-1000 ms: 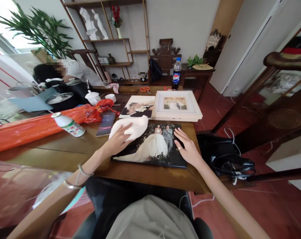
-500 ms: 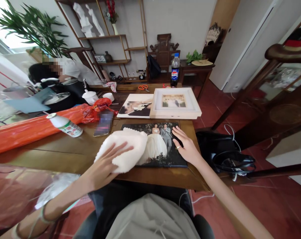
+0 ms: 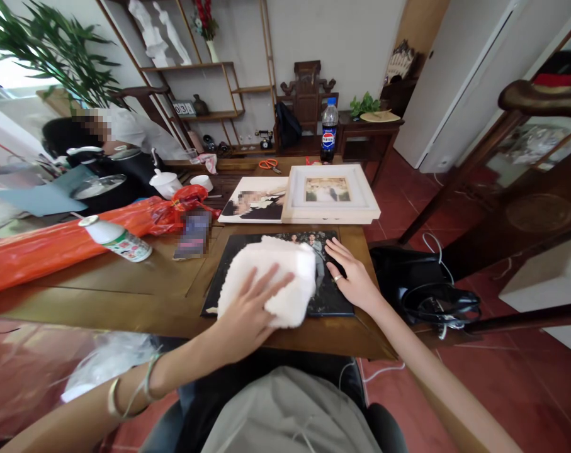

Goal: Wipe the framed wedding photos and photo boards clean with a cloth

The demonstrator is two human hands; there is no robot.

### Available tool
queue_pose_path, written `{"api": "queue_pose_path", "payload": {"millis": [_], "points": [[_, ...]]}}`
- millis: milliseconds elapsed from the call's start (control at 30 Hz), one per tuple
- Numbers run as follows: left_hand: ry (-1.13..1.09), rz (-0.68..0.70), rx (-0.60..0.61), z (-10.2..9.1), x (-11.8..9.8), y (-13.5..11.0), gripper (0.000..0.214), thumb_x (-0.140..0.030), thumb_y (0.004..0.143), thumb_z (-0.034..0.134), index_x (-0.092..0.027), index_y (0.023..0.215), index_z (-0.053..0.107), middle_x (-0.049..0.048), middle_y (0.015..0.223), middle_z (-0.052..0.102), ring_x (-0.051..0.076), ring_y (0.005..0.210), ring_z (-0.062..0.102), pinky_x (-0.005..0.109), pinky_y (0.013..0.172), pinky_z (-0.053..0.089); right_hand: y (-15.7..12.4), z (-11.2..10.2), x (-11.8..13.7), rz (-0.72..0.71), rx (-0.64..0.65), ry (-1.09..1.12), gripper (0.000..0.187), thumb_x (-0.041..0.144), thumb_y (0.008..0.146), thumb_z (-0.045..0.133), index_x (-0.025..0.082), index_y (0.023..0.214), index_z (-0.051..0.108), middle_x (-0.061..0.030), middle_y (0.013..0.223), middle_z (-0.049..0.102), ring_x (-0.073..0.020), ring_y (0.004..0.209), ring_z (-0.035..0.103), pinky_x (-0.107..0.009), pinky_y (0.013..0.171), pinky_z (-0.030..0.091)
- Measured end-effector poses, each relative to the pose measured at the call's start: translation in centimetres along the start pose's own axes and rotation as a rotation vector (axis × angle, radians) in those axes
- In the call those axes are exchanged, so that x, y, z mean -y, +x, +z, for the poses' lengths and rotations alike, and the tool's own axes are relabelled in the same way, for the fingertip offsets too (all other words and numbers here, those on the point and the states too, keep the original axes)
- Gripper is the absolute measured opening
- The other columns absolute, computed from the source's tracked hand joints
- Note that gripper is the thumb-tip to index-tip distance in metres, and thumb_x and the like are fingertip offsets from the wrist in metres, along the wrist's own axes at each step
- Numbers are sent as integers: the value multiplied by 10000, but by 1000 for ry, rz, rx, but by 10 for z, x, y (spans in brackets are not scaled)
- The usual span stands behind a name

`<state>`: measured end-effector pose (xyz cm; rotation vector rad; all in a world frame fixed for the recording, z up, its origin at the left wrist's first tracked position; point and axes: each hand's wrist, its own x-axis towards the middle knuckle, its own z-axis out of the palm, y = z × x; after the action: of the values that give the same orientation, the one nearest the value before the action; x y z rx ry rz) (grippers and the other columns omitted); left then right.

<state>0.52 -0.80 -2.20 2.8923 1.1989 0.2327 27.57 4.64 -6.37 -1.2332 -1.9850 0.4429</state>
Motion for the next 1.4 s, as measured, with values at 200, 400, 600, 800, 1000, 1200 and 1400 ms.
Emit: {"api": "queue_pose_path", "payload": {"millis": [200,400,600,800,1000,1200,1400], "points": [[-52,81,45,-11,0,-13,207,-242,888,540,-207,849,740,20,1568,242,349,1443,190,615,1149,189,0,0,0,8,3,-1,402,341,935,484,244,1315,574,-64,1416,524,-262,1382,386,-527,1150,316],[75,-165,-2,-5,35,-1,253,-222,922,475,-170,1001,710,81,1551,277,386,1425,220,695,1064,264,0,-1,1,23,-15,25,407,342,927,501,239,1314,574,-71,1407,535,-251,1376,399,-504,1149,324],[127,-157,2,1,33,-1,230,-251,915,509,-176,996,710,73,1559,263,391,1426,211,683,1051,294,-4,-2,9,59,-34,133,408,314,899,563,247,1301,583,-73,1405,539,-247,1323,477,-483,1143,338],[156,-163,11,2,33,-1,215,-269,906,534,-184,988,714,66,1562,255,389,1426,213,671,1050,307,-10,-1,11,73,-51,294,368,284,858,628,260,1224,635,-68,1357,586,-238,1282,524,-483,1125,368],[161,-157,8,0,35,-1,215,-257,911,525,-177,974,715,67,1559,266,394,1422,221,680,1039,310,-14,0,14,40,-27,155,351,260,884,580,256,1231,633,-74,1332,605,-240,1265,540,-504,1114,381],[99,-106,13,-5,5,14,211,-251,910,539,-211,1010,721,57,1541,316,401,1409,245,681,1049,294,-14,1,16,-34,7,58,358,245,917,517,231,1261,617,-93,1339,597,-252,1298,505,-520,1108,384],[9,138,50,-5,-51,4,212,-321,893,562,-232,935,750,57,1545,307,413,1402,250,668,1075,264,-15,-1,14,-76,41,60,383,210,939,437,252,1280,604,-77,1366,576,-255,1318,482,-518,1084,418]]}}
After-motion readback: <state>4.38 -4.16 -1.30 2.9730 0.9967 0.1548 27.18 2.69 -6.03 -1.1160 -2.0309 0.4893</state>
